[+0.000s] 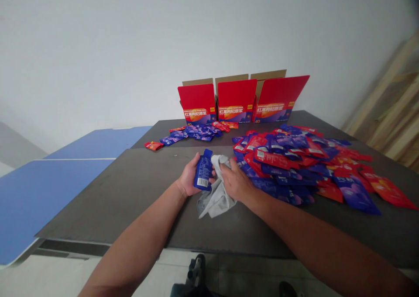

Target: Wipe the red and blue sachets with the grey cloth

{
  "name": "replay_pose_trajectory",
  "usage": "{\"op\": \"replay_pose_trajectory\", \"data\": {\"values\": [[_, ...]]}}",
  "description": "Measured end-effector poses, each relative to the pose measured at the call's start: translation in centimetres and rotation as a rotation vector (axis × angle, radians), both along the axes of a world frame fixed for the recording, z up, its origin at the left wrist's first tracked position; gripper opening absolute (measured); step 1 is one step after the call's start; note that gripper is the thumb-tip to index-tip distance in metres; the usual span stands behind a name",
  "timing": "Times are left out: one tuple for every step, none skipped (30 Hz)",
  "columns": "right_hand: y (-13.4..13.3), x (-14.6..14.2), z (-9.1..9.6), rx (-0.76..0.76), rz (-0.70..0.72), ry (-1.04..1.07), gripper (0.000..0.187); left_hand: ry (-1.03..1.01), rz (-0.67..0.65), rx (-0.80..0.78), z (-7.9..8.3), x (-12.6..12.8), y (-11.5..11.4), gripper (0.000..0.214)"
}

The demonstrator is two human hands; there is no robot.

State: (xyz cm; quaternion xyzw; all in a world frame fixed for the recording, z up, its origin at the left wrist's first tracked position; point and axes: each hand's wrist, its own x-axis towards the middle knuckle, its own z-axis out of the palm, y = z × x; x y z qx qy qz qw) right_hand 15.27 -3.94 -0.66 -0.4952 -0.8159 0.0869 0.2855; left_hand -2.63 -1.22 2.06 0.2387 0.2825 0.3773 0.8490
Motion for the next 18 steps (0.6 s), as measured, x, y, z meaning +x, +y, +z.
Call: {"op": "replay_pose_trajectory", "data": {"values": [[-0.3,-0.1,0.1,-0.015,0.070,-0.049,0.040,0.004,0.022,-0.015,0.0,0.0,0.0,0.058],[-0.5,-0.1,0.2,-0.028,0.133,-0.095,0.039,0.014,0.039,-0.031,0.0,-0.1,0.0,0.060],[-0.7,-0.2,0.2,-0.035,0.188,-0.134,0.039,0.027,0.049,-0.049,0.0,-0.1,-0.1,0.062],[-0.8,-0.2,0.2,-0.032,0.234,-0.161,0.039,0.040,0.055,-0.065,-0.1,-0.1,-0.1,0.064],[-0.9,-0.3,0.1,-0.019,0.278,-0.177,0.038,0.053,0.056,-0.079,-0.3,0.0,-0.1,0.064],[-0.9,-0.3,0.0,0.000,0.322,-0.183,0.038,0.067,0.054,-0.087,-0.5,0.1,-0.2,0.062],[-0.9,-0.4,0.0,0.024,0.357,-0.182,0.038,0.084,0.051,-0.089,-0.6,0.2,-0.2,0.060],[-0.9,-0.4,-0.1,0.045,0.383,-0.179,0.037,0.104,0.051,-0.082,-0.8,0.4,-0.3,0.057],[-0.9,-0.5,-0.1,0.063,0.396,-0.182,0.037,0.124,0.054,-0.068,-1.0,0.5,-0.3,0.054],[-0.9,-0.5,0.0,0.073,0.394,-0.192,0.038,0.142,0.056,-0.054,-1.2,0.7,-0.4,0.051],[-0.9,-0.6,0.0,0.076,0.374,-0.209,0.039,0.158,0.057,-0.039,-1.3,0.9,-0.4,0.049],[-1.0,-0.6,0.2,0.070,0.337,-0.229,0.040,0.168,0.059,-0.026,-1.4,1.1,-0.5,0.046],[-1.0,-0.7,0.3,0.059,0.288,-0.246,0.042,0.171,0.058,-0.017,-1.5,1.3,-0.5,0.043],[-1.0,-0.7,0.4,0.044,0.235,-0.253,0.043,0.169,0.053,-0.009,-1.5,1.4,-0.6,0.041],[-1.0,-0.8,0.5,0.029,0.181,-0.250,0.044,0.164,0.039,-0.001,-1.4,1.6,-0.7,0.039],[-0.9,-0.8,0.5,0.017,0.125,-0.236,0.044,0.158,0.017,0.008,-1.4,1.7,-0.8,0.037],[-0.8,-0.8,0.5,0.008,0.073,-0.217,0.044,0.152,-0.012,0.017,-1.3,1.8,-0.9,0.036],[-0.7,-0.8,0.5,-0.001,0.029,-0.196,0.044,0.151,-0.042,0.025,-1.3,1.8,-1.0,0.036]]}}
